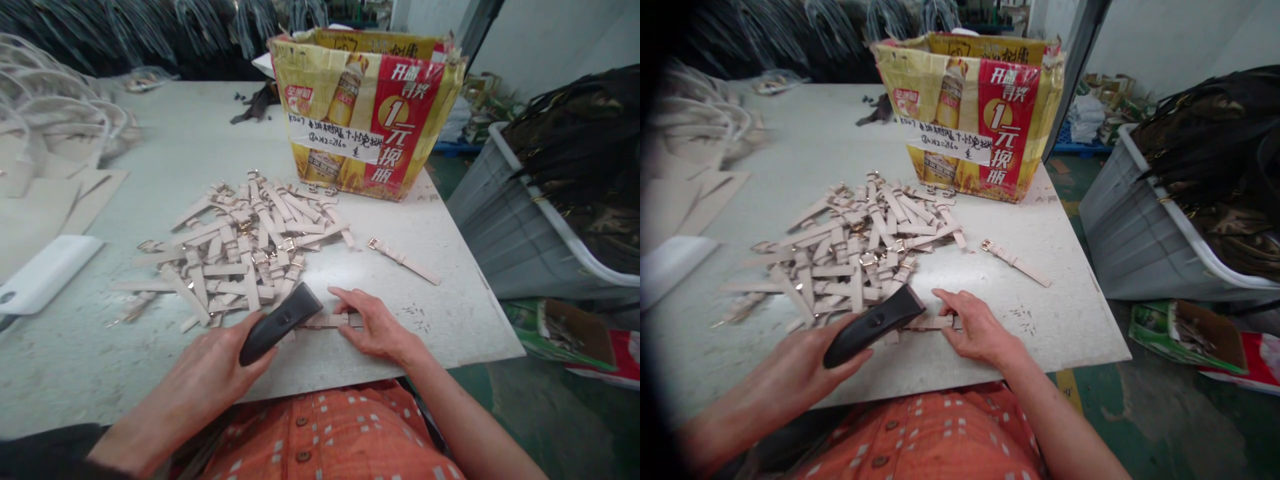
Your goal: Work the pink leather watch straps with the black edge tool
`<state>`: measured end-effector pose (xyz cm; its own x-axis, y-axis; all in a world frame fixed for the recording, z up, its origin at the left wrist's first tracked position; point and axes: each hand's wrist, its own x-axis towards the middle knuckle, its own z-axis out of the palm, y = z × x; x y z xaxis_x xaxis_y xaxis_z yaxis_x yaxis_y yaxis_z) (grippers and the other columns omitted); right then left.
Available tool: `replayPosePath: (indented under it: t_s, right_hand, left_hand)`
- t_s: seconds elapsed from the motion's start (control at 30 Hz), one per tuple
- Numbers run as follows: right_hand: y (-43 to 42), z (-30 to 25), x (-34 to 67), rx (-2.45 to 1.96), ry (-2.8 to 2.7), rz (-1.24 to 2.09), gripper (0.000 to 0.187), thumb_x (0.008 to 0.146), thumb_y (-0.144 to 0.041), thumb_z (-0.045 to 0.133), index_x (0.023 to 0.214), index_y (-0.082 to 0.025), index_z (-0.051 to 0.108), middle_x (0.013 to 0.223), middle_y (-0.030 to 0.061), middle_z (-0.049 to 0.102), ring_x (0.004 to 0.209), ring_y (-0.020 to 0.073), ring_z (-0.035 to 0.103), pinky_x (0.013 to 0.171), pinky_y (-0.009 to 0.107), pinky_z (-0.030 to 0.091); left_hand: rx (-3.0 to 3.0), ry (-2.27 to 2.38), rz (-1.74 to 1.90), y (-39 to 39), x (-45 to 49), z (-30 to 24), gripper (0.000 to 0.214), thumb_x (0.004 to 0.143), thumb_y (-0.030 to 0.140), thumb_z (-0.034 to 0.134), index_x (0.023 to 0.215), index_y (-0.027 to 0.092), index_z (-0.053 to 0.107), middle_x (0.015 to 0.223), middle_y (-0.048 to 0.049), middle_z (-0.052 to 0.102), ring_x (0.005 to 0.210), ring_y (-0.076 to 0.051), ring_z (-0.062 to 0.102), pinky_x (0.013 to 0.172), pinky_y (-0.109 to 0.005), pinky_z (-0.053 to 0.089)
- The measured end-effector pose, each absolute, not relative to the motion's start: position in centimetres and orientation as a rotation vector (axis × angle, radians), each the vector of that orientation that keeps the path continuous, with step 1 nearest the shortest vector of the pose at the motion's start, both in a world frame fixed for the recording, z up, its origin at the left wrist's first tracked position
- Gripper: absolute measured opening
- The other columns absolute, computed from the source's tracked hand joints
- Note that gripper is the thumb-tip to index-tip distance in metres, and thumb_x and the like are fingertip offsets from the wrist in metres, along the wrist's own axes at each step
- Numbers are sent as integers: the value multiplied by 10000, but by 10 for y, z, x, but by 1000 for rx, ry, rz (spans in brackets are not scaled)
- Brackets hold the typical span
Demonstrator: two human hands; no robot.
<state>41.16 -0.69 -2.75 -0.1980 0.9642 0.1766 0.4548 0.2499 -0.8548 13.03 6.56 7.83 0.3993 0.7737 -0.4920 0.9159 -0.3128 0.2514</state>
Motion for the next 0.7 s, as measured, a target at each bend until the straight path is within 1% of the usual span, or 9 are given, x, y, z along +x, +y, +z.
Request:
replayPosePath:
  t_s: [0.1, 0.2, 0.27, 0.37, 0.5, 0.57, 0.63, 0.7]
  right_hand:
    - [-7, -27, 411, -1294, -1782, 864, 741, 878, -97, 708, 1596, -207, 562, 1146, 81, 792, 1034, 248, 705, 1004, 441, 589]
    - [-7, -27, 411, -1293, -1793, 860, 740, 871, -80, 698, 1587, -212, 567, 1155, 83, 794, 1045, 251, 704, 1007, 452, 587]
    - [-7, -27, 411, -1305, -1798, 865, 774, 858, -73, 692, 1604, -221, 549, 1155, 79, 791, 1054, 256, 705, 1018, 461, 585]
    - [-7, -27, 412, -1330, -1780, 872, 839, 815, -61, 682, 1625, -209, 523, 1151, 80, 781, 1054, 259, 705, 1021, 456, 589]
    - [-7, -28, 411, -1361, -1746, 857, 847, 806, -62, 664, 1629, -187, 514, 1141, 85, 768, 1030, 253, 696, 996, 438, 594]
    - [-7, -30, 409, -1375, -1747, 835, 820, 820, -76, 673, 1618, -194, 527, 1130, 81, 767, 1004, 248, 691, 972, 430, 593]
    - [-6, -31, 407, -1386, -1759, 798, 761, 833, -93, 693, 1577, -205, 573, 1104, 70, 769, 990, 248, 686, 957, 426, 587]
    - [-6, -31, 404, -1400, -1782, 750, 641, 853, -100, 704, 1483, -207, 653, 1083, 68, 772, 994, 251, 681, 948, 420, 574]
  left_hand:
    - [2072, 1373, -496, 55, 125, 84, 468, 982, 550, 445, 1258, 273, 702, 976, -73, 864, 967, -320, 842, 800, -366, 562]
    - [2062, 1343, -632, 47, 136, 88, 452, 1009, 449, 426, 1330, 255, 678, 1044, -107, 872, 1023, -333, 846, 823, -374, 569]
    - [2094, 1335, -676, 45, 148, 87, 423, 1023, 395, 440, 1341, 249, 676, 1063, -120, 871, 1021, -337, 848, 825, -378, 561]
    - [2165, 1329, -654, 47, 163, 82, 353, 1018, 351, 505, 1301, 259, 695, 1035, -109, 869, 1017, -342, 850, 824, -375, 544]
    - [2191, 1313, -536, 52, 169, 78, 310, 1018, 384, 525, 1236, 256, 704, 1014, -98, 863, 995, -320, 845, 802, -352, 522]
    - [2178, 1330, -467, 56, 165, 78, 339, 1009, 427, 510, 1226, 251, 701, 1006, -96, 861, 962, -314, 840, 791, -355, 516]
    - [2175, 1377, -397, 62, 157, 78, 406, 994, 473, 489, 1253, 241, 698, 1012, -103, 862, 955, -323, 836, 793, -368, 517]
    - [2171, 1425, -333, 66, 146, 77, 464, 982, 512, 464, 1271, 234, 696, 1013, -107, 862, 961, -332, 835, 799, -378, 522]
